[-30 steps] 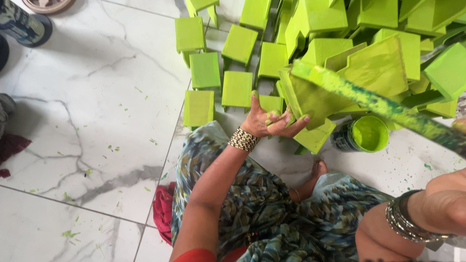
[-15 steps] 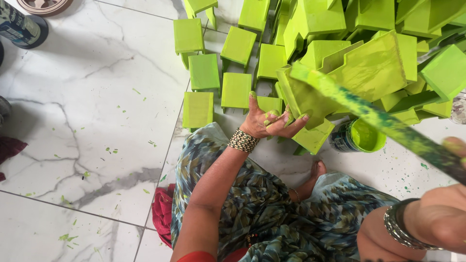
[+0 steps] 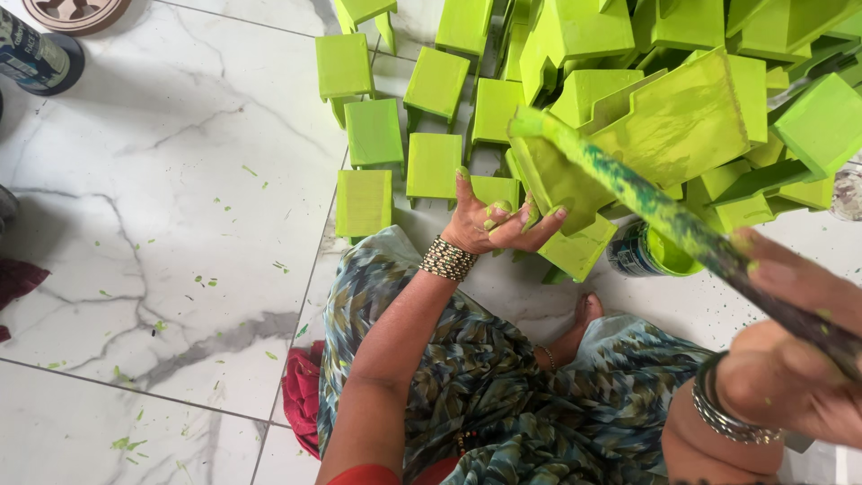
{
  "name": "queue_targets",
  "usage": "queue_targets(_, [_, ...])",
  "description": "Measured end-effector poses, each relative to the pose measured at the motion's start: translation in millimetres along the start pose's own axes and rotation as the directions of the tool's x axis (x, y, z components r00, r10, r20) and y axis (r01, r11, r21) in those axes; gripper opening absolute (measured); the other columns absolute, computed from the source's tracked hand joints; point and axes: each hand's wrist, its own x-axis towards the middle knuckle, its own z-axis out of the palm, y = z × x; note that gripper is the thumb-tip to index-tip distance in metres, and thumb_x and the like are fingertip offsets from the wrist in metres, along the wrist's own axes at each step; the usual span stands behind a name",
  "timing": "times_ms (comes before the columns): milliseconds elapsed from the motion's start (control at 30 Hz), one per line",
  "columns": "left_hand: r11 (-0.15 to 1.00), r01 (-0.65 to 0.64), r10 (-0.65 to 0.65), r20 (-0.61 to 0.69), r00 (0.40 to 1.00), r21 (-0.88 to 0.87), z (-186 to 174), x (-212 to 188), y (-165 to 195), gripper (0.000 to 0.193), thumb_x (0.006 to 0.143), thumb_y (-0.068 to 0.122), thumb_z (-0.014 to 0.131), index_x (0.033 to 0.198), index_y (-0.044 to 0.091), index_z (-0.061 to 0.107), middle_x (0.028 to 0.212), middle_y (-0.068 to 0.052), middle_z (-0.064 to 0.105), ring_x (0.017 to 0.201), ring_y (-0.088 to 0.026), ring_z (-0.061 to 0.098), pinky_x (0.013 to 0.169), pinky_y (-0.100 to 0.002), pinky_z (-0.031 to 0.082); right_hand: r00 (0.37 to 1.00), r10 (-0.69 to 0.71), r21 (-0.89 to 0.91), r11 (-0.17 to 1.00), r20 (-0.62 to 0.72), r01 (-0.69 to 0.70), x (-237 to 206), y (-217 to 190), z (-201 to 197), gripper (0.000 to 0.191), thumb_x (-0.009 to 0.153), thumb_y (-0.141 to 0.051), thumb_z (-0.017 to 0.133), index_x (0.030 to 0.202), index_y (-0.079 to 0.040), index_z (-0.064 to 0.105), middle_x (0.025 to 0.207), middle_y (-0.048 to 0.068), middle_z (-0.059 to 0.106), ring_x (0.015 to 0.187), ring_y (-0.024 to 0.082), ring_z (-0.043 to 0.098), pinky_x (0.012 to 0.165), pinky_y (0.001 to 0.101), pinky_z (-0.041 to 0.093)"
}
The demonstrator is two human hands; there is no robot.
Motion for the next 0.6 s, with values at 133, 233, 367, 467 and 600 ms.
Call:
queue_targets(133, [1.0, 0.007, -0.007, 0.003, 1.0, 0.006, 0.8, -0.1, 0.7, 0.057, 0.102, 0.047, 0.072, 0.153, 0.035, 0.05, 0.161, -0.012, 0.012, 0.162, -0.031, -0.007, 0.116, -0.083, 0.009, 1.0, 0.002, 0.001, 1.0, -0.006, -0.002, 2.5, 1.2, 4.0, 0.051, 0.105, -0.043, 0.061, 0.125, 0.003, 0.051, 0.109, 0.017, 0.066, 0.099, 0.032, 0.071, 0.093, 0.0486, 0.063])
queue_targets(233, [1.0, 0.01, -0.01, 0.012, 1.0, 0.007, 0.0, -0.7, 0.2, 0.056, 0.102, 0.047, 0.071, 0.153, 0.036, 0.05, 0.161, -0.013, 0.011, 0.162, -0.031, -0.007, 0.116, -0.083, 0.009, 0.997, -0.058, 0.008, 0.998, 0.048, 0.058, 7.9, -5.9, 0.0, 0.049, 0.105, -0.041, 0.061, 0.125, 0.003, 0.05, 0.108, 0.017, 0.066, 0.098, 0.033, 0.072, 0.092, 0.0495, 0.064])
queue_targets(367, [1.0, 0.016, -0.015, -0.008, 1.0, 0.022, 1.1, -0.6, -0.8, 0.056, 0.101, 0.045, 0.072, 0.152, 0.035, 0.051, 0.163, -0.012, 0.011, 0.162, -0.032, -0.007, 0.116, -0.083, 0.009, 0.995, -0.051, 0.018, 0.999, 0.083, 0.05, 4.6, -13.3, -2.7, 0.047, 0.105, -0.038, 0.062, 0.125, 0.002, 0.048, 0.108, 0.017, 0.066, 0.097, 0.033, 0.073, 0.092, 0.0506, 0.064])
queue_targets(467, [0.999, 0.026, -0.025, -0.006, 1.0, 0.026, 1.3, -0.2, -0.7, 0.056, 0.102, 0.049, 0.071, 0.152, 0.034, 0.051, 0.163, -0.011, 0.01, 0.162, -0.032, -0.008, 0.116, -0.083, 0.01, 1.0, -0.005, 0.004, 1.0, 0.026, 0.005, -4.9, -6.7, 1.0, 0.045, 0.105, -0.036, 0.063, 0.124, 0.002, 0.047, 0.107, 0.017, 0.066, 0.096, 0.033, 0.073, 0.092, 0.0515, 0.065])
queue_targets(600, [1.0, 0.017, -0.017, -0.009, 1.0, 0.025, 0.2, 0.5, -0.1, 0.054, 0.102, 0.047, 0.072, 0.15, 0.034, 0.052, 0.164, -0.012, 0.011, 0.162, -0.032, -0.008, 0.117, -0.083, 0.01, 0.985, -0.142, -0.058, 0.987, 0.097, 0.148, -0.1, 6.9, -12.7, 0.042, 0.102, -0.034, 0.066, 0.12, 0.002, 0.052, 0.105, 0.017, 0.067, 0.097, 0.034, 0.074, 0.096, 0.0553, 0.063])
